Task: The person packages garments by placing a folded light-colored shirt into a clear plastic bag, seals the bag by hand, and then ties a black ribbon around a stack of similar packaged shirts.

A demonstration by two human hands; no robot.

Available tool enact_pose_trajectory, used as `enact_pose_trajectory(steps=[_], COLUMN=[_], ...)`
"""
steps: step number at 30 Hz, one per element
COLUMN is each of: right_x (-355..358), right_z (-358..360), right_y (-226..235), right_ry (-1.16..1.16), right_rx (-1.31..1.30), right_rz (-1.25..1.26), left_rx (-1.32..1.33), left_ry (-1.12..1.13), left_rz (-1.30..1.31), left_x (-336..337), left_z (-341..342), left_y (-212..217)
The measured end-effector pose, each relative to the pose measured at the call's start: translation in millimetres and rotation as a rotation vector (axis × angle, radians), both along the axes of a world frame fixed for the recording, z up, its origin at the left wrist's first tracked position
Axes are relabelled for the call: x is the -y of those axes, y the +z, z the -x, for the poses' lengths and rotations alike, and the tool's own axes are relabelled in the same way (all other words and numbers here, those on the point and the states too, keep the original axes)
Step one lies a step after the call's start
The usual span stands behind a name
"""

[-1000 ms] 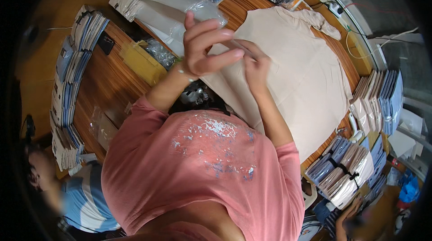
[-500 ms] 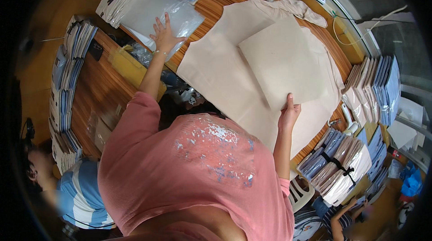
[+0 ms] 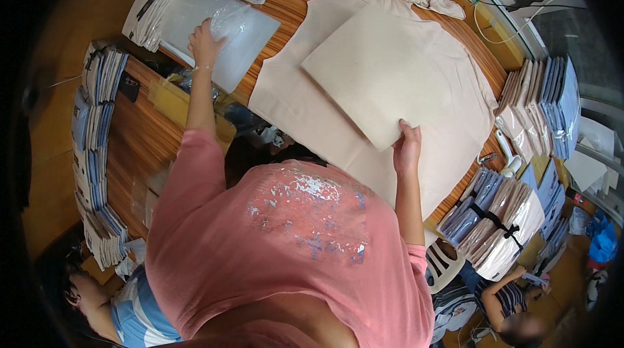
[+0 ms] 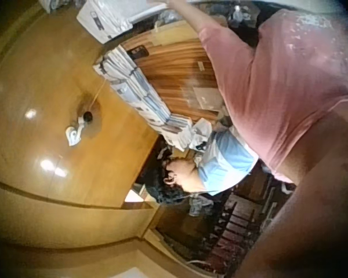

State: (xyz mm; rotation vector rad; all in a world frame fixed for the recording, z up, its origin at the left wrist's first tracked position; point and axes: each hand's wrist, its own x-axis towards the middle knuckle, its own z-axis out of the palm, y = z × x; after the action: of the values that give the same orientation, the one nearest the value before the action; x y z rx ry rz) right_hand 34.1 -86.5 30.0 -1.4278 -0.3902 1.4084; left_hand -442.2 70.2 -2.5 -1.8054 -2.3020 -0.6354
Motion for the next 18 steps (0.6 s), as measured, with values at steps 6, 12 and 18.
enact_pose_trajectory(steps=[6,12,18], right_x=[-16,-38,-47], right_z=[11,40,52], right_y=[-52,-54,-68], right_ry=[0.178,0.231,0.249], right_rx=[0.219,0.109,0.066], right_rz=[0.003,-0.008,-0.005], left_rx=[-0.060,0.266,0.229], left_ry=[-0.706,-0.512,-0.661], left_rz=[0.199,0.067,0.198], left_x=[60,80,104], left_z=[-120,-126,-175], left_y=[-5,-23,-26])
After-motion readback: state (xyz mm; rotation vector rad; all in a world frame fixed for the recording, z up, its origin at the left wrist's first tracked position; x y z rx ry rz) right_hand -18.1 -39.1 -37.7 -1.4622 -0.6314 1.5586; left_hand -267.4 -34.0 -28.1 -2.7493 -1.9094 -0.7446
